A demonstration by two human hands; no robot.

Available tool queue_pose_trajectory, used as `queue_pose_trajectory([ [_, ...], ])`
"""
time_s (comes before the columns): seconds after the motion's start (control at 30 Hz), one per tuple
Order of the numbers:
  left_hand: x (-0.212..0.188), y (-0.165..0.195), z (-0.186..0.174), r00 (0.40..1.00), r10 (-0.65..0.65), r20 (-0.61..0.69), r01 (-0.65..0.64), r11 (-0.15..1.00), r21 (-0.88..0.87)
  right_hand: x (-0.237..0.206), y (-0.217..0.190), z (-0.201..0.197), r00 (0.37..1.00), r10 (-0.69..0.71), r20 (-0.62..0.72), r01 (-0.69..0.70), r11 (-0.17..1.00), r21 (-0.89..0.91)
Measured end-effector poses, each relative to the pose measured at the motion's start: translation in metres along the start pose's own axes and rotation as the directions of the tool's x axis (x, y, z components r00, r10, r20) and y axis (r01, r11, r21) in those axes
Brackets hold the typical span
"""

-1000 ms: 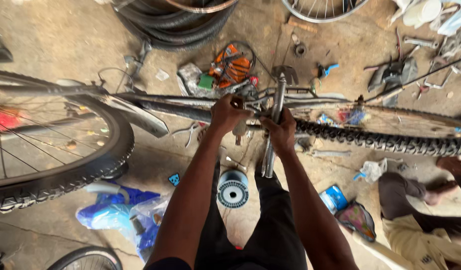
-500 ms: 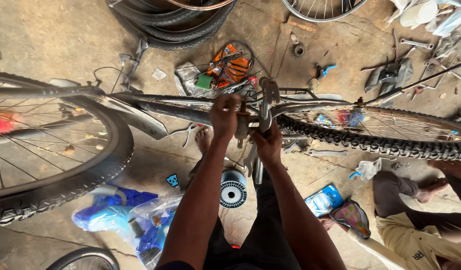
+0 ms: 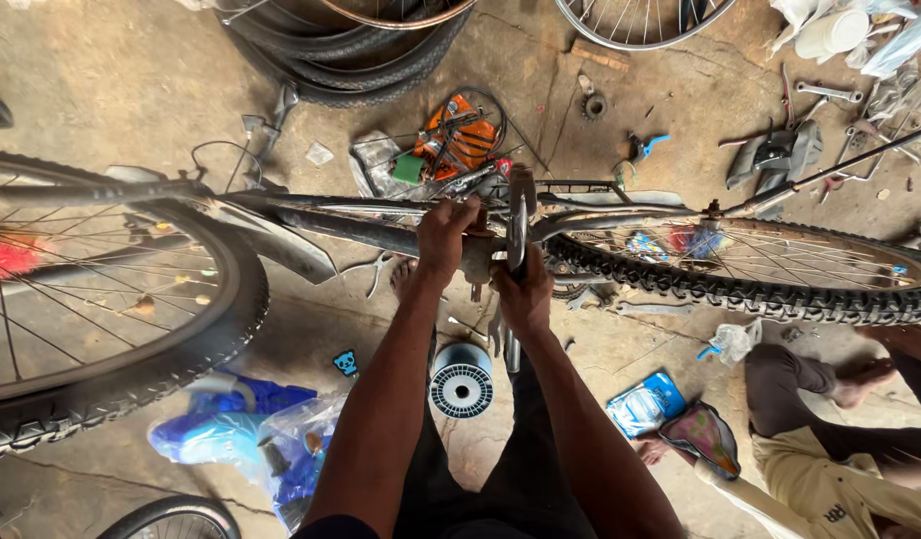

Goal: The person removes the bicycle chain and crankset from the frame using a wrench and hammer. They then use a green block to tap the bottom bracket area and continue to loosen and remove components from the bicycle's drivetrain.

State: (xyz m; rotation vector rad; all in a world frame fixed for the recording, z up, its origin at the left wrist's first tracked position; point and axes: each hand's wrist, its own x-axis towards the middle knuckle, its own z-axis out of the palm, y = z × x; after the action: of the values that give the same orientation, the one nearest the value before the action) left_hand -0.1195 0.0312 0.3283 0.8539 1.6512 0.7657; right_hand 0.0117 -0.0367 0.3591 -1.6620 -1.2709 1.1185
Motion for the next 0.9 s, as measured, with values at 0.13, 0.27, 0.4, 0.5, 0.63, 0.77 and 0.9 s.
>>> queue_pose_trajectory([
  [0.13,0.002,-0.011,0.002,0.970,0.120,-0.213,-0.204,0.878,-0.433,0.001,-0.002,-0.001,0.998,0.057,0.007,-0.057,0.998,-0.008],
  [0.27,0.004,-0.002,-0.018,0.986,0.049,0.162,-0.014,0.979,-0.206,0.003,0.002,-0.003,0.984,-0.178,0.026,0.179,0.968,-0.176],
  [0.4,0.007,0.028,-0.026,0.847,-0.157,0.507,0.216,0.975,-0.059,0.002,0.005,-0.004,0.996,0.084,0.012,-0.084,0.996,-0.040],
  [0.5,-0.001,0.036,-0.013,0.942,-0.249,0.225,0.148,0.909,0.389,0.001,0.006,-0.002,0.994,0.108,0.027,-0.107,0.994,-0.033],
  [0.63,-0.001,0.023,-0.011,0.962,-0.122,0.244,0.023,0.927,0.376,0.001,0.007,0.001,0.993,0.117,0.001,-0.116,0.989,0.096],
  [0.77,0.008,0.011,-0.026,0.870,-0.131,0.476,0.155,0.988,-0.011,0.001,0.007,0.001,0.989,0.146,0.013,-0.147,0.984,0.105],
  [0.9,0.005,0.011,-0.020,0.946,-0.159,0.283,0.118,0.980,0.158,-0.001,0.008,0.000,0.998,0.056,0.008,-0.056,0.998,0.036],
])
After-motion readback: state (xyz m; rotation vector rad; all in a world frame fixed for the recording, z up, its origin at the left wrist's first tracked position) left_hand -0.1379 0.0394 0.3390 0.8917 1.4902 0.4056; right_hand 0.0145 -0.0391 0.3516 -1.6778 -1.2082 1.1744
